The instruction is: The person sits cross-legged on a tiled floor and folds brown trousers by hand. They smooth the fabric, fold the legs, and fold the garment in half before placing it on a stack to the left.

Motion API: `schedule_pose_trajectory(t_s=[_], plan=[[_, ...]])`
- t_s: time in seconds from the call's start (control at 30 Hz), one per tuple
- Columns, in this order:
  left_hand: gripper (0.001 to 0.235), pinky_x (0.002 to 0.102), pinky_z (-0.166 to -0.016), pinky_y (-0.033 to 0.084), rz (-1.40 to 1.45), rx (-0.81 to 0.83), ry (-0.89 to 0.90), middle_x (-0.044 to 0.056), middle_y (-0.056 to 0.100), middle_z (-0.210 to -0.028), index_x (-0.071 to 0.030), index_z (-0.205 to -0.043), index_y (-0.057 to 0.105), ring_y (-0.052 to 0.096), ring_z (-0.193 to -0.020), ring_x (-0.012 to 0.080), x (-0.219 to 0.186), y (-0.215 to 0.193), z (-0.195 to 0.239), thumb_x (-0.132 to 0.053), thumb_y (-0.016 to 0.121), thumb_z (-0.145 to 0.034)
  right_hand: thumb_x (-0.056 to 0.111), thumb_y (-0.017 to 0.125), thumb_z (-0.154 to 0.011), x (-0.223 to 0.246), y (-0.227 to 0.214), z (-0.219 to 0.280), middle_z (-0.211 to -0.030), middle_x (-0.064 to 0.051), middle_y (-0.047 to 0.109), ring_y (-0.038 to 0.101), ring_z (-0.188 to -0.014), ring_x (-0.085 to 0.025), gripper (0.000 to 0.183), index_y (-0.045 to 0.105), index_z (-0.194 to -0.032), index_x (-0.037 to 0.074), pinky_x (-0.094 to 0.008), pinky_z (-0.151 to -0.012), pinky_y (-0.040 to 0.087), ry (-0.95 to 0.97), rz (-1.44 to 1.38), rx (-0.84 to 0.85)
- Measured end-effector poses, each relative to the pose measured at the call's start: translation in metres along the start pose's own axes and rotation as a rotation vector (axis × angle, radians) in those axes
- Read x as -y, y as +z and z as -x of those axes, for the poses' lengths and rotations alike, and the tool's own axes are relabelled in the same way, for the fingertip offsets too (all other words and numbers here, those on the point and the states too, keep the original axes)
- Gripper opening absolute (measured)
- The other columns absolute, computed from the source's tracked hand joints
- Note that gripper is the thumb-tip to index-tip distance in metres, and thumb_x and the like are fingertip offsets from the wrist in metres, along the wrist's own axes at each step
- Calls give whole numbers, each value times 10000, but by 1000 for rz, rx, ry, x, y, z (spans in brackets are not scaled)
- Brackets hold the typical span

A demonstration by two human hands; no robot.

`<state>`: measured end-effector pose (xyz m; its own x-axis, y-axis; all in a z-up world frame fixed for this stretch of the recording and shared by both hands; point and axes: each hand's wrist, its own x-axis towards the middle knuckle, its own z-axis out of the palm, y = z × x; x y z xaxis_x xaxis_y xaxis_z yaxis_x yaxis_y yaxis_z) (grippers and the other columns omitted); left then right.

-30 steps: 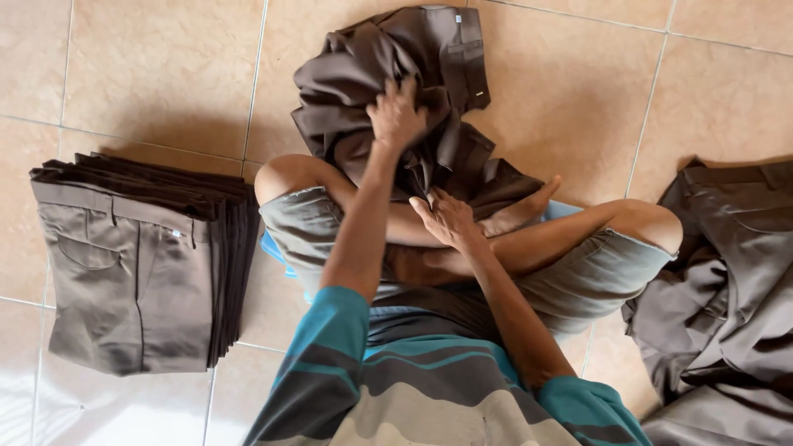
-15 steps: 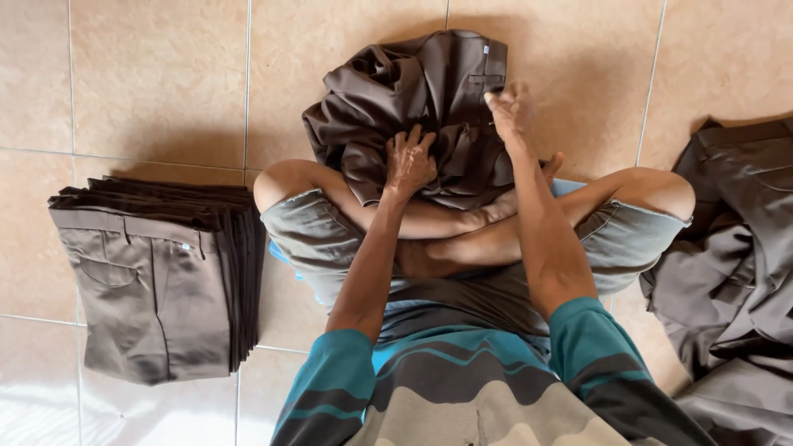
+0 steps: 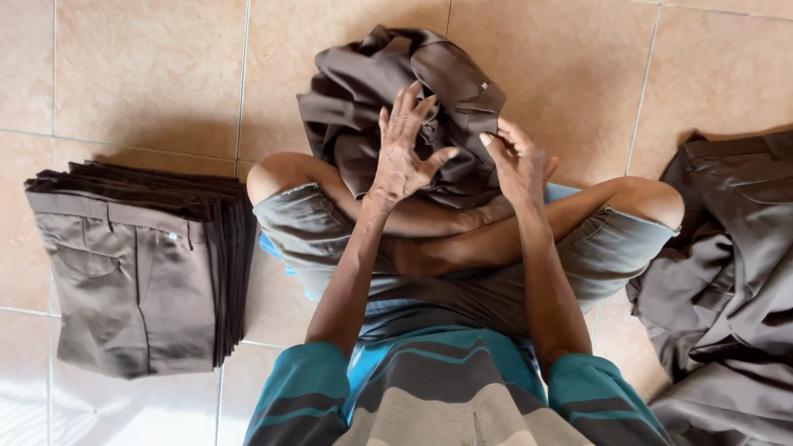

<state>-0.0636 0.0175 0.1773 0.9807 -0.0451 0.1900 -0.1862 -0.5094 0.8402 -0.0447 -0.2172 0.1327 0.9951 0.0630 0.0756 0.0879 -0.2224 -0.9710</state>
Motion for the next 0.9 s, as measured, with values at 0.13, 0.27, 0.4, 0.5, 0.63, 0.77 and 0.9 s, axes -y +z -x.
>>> schedule_pose_trajectory(t_s=[0.13, 0.27, 0.4, 0.5, 0.63, 0.77, 0.9], plan=[[969, 583, -1276, -82, -112, 75, 203, 46, 345, -1708, -256, -1601, 460, 109, -1629, 275, -22, -9, 2, -596, 900, -807, 238, 742, -1025, -28, -9, 33, -1109, -13, 756, 720, -1098, -195, 274, 740, -1298, 208, -652, -1190, 5, -33, 178, -22], [702, 536, -1270, 119, 194, 120, 248, 51, 640, -1453, -226, -1463, 608, 524, -1422, 286, -34, -20, 12, -380, 911, -848, 94, 738, -1027, 66, -12, 48, -1059, -104, 737, 711, -1120, -317, 139, 766, -1164, 93, -587, -1187, 266, -221, 236, 22], [764, 464, -1164, 472, 383, 114, 130, 74, 717, -1345, -317, -1500, 569, 689, -1264, 298, -79, -45, 16, -310, 941, -833, 47, 733, -1009, 93, -14, 54, -1008, -92, 730, 704, -990, -264, 160, 815, -1142, 80, -522, -1229, 218, -336, 233, 79], [593, 511, -1090, 517, 344, 81, 254, 124, 708, -1329, -238, -1438, 637, 696, -1232, 365, -81, -50, 12, -318, 871, -899, 14, 695, -1016, 84, -14, 50, -1026, -122, 719, 687, -1045, -307, 196, 803, -1179, 33, -531, -1192, 264, -402, 238, 107], [494, 479, -1039, 560, 310, 50, 302, 119, 713, -1315, -192, -1422, 644, 726, -1171, 353, -80, -50, 6, -287, 804, -963, 38, 659, -1043, 110, -8, 43, -1062, -140, 725, 690, -1088, -323, 200, 790, -1194, 34, -526, -1173, 299, -393, 231, 126], [286, 388, -901, 615, 306, -71, 225, 84, 780, -1124, -150, -1280, 725, 779, -1004, 296, -65, -53, -4, -237, 730, -1008, 376, 385, -1128, 6, -13, 23, -1304, -331, 627, 563, -1242, -526, 564, 629, -1385, -63, -719, -1070, 347, -100, 104, 253], [167, 407, -886, 611, 327, -219, 176, 118, 786, -1056, -114, -1165, 763, 776, -984, 306, -61, -70, -11, -145, 689, -1018, 588, 235, -1153, -56, -16, -22, -1518, -254, 231, 212, -1429, -456, 700, 289, -1541, 8, -663, -1182, 151, 47, 208, 268]])
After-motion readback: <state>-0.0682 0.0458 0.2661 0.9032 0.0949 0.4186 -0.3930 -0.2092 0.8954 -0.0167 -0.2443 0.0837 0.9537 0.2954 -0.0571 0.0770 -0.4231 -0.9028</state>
